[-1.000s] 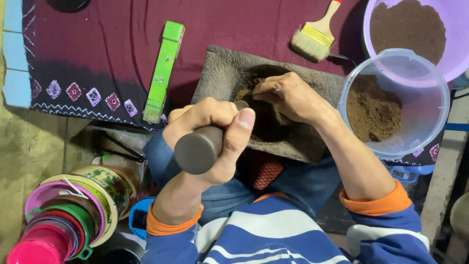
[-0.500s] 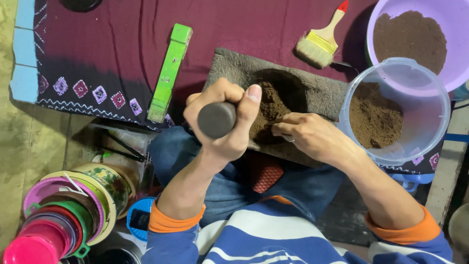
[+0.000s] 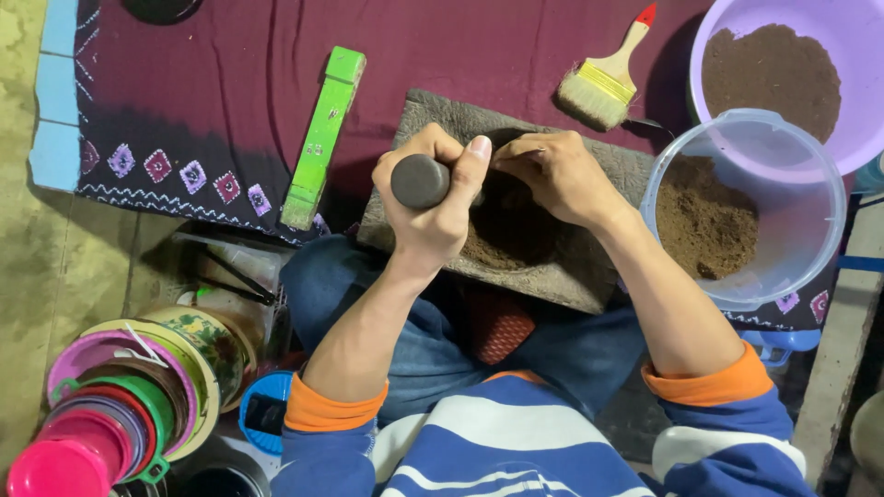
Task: The person transfers brown powder from a transparent container into a wooden mortar using a spoon, and then uses a pestle to crush the substance.
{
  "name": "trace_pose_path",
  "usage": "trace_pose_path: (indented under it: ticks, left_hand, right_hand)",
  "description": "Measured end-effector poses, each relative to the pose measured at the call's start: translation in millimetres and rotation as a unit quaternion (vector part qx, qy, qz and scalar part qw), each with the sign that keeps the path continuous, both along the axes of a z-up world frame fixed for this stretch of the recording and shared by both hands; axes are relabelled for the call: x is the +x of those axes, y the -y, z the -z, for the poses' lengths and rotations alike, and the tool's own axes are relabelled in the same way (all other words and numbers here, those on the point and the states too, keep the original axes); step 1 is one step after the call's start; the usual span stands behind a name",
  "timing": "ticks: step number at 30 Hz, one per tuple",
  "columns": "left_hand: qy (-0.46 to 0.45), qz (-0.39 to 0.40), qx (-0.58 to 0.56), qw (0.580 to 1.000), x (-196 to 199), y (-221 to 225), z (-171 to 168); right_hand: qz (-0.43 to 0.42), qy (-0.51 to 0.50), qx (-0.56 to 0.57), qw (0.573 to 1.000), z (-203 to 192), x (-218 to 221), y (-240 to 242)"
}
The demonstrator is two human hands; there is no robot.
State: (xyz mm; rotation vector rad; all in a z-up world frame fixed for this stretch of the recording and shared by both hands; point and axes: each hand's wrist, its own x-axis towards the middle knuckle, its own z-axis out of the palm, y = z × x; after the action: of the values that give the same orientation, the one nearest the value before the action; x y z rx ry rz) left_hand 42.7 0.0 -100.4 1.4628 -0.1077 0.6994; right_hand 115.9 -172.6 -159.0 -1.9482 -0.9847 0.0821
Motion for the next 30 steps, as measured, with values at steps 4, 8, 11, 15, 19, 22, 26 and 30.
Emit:
trace_pose_path:
  ticks: [4,8,11,15,19,22,26,30]
  left_hand:
    - [0.031,0.050,-0.031,0.998,-5,-9,-16]
    - [0.052,0.104,-0.072,0.991,-19,-23,-34]
    - [0.087,0.111,-0.078,0.987,-22,-31,-39]
    - [0.104,0.120,-0.060,0.985,-28,-33,-49]
    - [0.103,0.131,-0.071,0.984,-29,-33,-44]
    - [0.081,0.126,-0.057,0.987,-30,-31,-50]
    - [0.050,0.118,0.000,0.992,-29,-26,-51]
    - [0.014,0.034,0.048,0.998,-8,6,-20]
  right_hand:
    - [-0.044,-0.051,-0.027,0.997,-16,4,0]
    - [-0.085,-0.058,-0.071,0.992,-13,1,-5]
    - [-0.100,-0.053,-0.093,0.989,-14,-4,-5]
    - [-0.096,-0.023,-0.164,0.981,-7,-20,3]
    - [-0.102,0.011,-0.176,0.979,-10,-38,13]
    - [-0.120,0.036,-0.240,0.963,-29,-52,26]
    - [-0.086,-0.005,-0.174,0.981,-44,-55,44]
    - [0.017,0.038,-0.129,0.991,-47,-41,49]
